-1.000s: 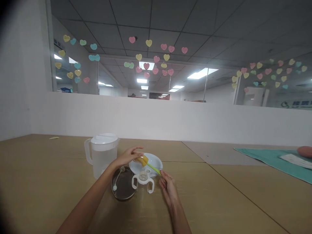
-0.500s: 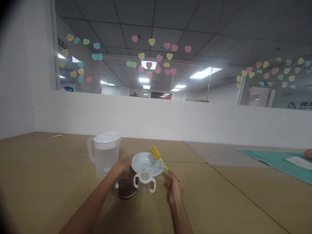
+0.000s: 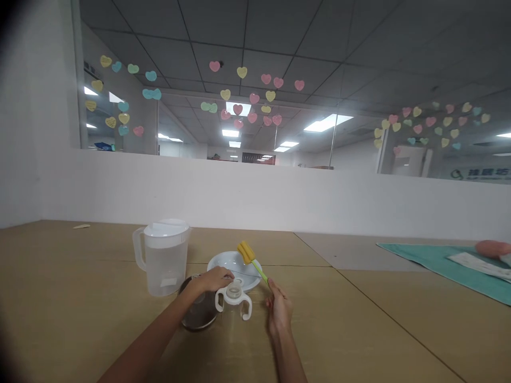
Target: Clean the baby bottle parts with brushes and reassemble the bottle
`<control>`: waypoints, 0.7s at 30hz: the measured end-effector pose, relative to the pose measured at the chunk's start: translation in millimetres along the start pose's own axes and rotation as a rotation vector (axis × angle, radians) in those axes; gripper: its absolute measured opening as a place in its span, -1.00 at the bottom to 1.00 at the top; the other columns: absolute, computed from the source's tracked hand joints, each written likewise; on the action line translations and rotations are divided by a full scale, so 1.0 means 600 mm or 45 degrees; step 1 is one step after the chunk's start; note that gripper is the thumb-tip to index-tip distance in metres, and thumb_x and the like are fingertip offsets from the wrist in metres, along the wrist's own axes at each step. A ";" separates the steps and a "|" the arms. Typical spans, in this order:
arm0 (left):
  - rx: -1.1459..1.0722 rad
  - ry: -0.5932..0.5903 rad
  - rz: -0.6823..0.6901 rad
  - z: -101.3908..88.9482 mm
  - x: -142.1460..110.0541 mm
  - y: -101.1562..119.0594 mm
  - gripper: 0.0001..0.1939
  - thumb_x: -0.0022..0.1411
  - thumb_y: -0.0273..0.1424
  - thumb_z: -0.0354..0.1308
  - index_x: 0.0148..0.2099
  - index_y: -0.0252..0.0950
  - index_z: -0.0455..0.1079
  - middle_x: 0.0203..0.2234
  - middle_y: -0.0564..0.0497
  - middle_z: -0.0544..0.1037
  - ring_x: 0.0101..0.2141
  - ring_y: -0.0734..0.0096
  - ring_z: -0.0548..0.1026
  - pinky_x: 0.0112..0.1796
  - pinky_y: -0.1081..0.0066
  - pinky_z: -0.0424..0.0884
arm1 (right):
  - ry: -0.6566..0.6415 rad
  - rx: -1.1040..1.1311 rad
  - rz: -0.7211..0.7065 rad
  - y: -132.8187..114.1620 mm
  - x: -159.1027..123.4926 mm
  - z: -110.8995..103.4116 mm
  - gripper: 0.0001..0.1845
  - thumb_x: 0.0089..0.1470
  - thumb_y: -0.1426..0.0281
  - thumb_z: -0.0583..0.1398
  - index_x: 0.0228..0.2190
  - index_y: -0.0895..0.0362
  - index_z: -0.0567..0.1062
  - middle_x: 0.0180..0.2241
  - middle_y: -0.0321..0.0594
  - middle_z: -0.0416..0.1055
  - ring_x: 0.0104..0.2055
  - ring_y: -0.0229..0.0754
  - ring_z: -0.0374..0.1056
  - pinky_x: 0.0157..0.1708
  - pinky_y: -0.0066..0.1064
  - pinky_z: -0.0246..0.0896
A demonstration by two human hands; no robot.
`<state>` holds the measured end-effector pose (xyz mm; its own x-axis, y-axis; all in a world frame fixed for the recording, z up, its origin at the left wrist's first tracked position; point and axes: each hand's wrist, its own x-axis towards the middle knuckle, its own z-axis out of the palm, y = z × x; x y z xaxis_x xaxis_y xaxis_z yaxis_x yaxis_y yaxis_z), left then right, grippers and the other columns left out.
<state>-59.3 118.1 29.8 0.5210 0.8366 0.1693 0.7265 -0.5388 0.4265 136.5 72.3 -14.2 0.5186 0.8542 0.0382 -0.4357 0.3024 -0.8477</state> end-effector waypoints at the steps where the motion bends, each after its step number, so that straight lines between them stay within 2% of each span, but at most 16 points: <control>1: -0.021 0.026 -0.020 0.003 0.001 -0.002 -0.75 0.11 -0.42 0.04 -0.19 -0.31 0.48 -0.26 -0.05 0.57 -0.25 0.31 0.50 -0.19 0.42 0.38 | -0.003 0.016 0.002 0.000 -0.001 0.000 -0.71 -0.42 0.31 0.37 -0.62 0.15 0.39 -0.78 -0.55 0.03 -0.73 -0.44 -0.10 -0.78 -0.52 -0.12; 4: -0.080 0.173 -0.078 -0.007 0.005 -0.009 -0.75 0.06 -0.47 0.06 -0.21 -0.37 0.48 -0.32 -0.09 0.58 -0.28 0.31 0.50 -0.21 0.40 0.38 | -0.023 0.060 0.013 -0.002 -0.003 0.001 -0.74 -0.42 0.34 0.36 -0.61 0.17 0.42 -0.76 -0.53 0.09 -0.73 -0.46 -0.11 -0.78 -0.54 -0.13; 8: -0.197 0.338 -0.088 -0.049 0.007 -0.005 -0.67 0.14 -0.45 0.00 -0.05 -0.37 0.40 -0.26 -0.09 0.56 -0.26 0.38 0.50 -0.22 0.45 0.39 | -0.103 0.003 -0.010 -0.001 -0.002 0.003 -0.78 -0.44 0.37 0.34 -0.63 0.17 0.44 -0.65 -0.41 0.31 -0.72 -0.46 -0.04 -0.79 -0.53 -0.14; 12: -0.617 0.505 0.029 -0.110 -0.015 0.011 -0.60 0.16 -0.40 0.03 0.06 -0.39 0.28 -0.31 -0.08 0.55 -0.29 0.42 0.52 -0.26 0.48 0.42 | 0.051 -0.057 -0.065 0.005 0.005 -0.002 -0.76 -0.47 0.37 0.35 -0.61 0.20 0.47 -0.60 -0.34 0.39 -0.70 -0.43 0.03 -0.78 -0.52 -0.11; 14: -0.697 0.563 0.101 -0.138 -0.037 0.014 -0.60 0.13 -0.38 0.07 0.04 -0.37 0.28 -0.32 -0.07 0.55 -0.29 0.42 0.51 -0.24 0.46 0.42 | 0.105 -0.025 -0.092 0.004 0.009 -0.005 -0.76 -0.46 0.37 0.34 -0.60 0.19 0.47 -0.62 -0.35 0.37 -0.69 -0.42 0.04 -0.78 -0.51 -0.09; 15: -0.645 0.526 0.106 -0.148 -0.049 0.012 -0.64 0.11 -0.38 0.09 -0.03 -0.36 0.33 -0.33 -0.07 0.55 -0.30 0.41 0.51 -0.24 0.46 0.41 | 0.112 0.000 -0.100 0.003 0.011 -0.007 -0.76 -0.46 0.37 0.33 -0.60 0.19 0.47 -0.61 -0.35 0.37 -0.69 -0.42 0.03 -0.78 -0.51 -0.09; 16: -0.560 0.397 0.077 -0.154 -0.059 0.009 -0.72 0.08 -0.38 0.11 -0.13 -0.35 0.39 -0.37 -0.05 0.55 -0.33 0.41 0.51 -0.27 0.46 0.42 | 0.111 0.024 -0.100 0.002 0.012 -0.007 -0.76 -0.47 0.37 0.33 -0.60 0.18 0.47 -0.60 -0.34 0.38 -0.69 -0.43 0.03 -0.78 -0.51 -0.08; 19: -0.303 -0.333 -0.202 -0.147 -0.076 -0.011 -0.86 -0.06 -0.46 0.16 -0.35 -0.32 0.40 -0.56 0.04 0.53 -0.46 0.39 0.51 -0.39 0.44 0.42 | 0.099 0.054 -0.065 -0.003 0.013 -0.006 -0.74 -0.50 0.39 0.33 -0.57 0.19 0.48 -0.55 -0.32 0.40 -0.67 -0.44 0.03 -0.78 -0.53 -0.06; 20: -0.236 -0.499 -0.310 -0.138 -0.076 -0.020 -0.84 -0.12 -0.49 0.19 -0.37 -0.31 0.39 -0.60 0.07 0.51 -0.48 0.37 0.51 -0.42 0.44 0.42 | 0.096 0.066 -0.046 -0.004 0.013 -0.006 -0.73 -0.50 0.40 0.34 -0.57 0.19 0.49 -0.54 -0.32 0.40 -0.67 -0.45 0.02 -0.78 -0.54 -0.06; 21: -0.188 -0.564 -0.375 -0.129 -0.074 -0.028 -0.82 -0.17 -0.51 0.20 -0.40 -0.31 0.38 -0.64 0.08 0.50 -0.50 0.35 0.51 -0.44 0.43 0.42 | 0.092 0.081 -0.027 -0.004 0.012 -0.005 -0.72 -0.51 0.40 0.34 -0.57 0.20 0.49 -0.54 -0.33 0.40 -0.67 -0.46 0.02 -0.78 -0.55 -0.06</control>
<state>-129.3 97.9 83.5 0.4673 0.8109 -0.3523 0.8160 -0.2422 0.5249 143.6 76.6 -13.2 0.5791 0.8151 0.0156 -0.4687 0.3485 -0.8117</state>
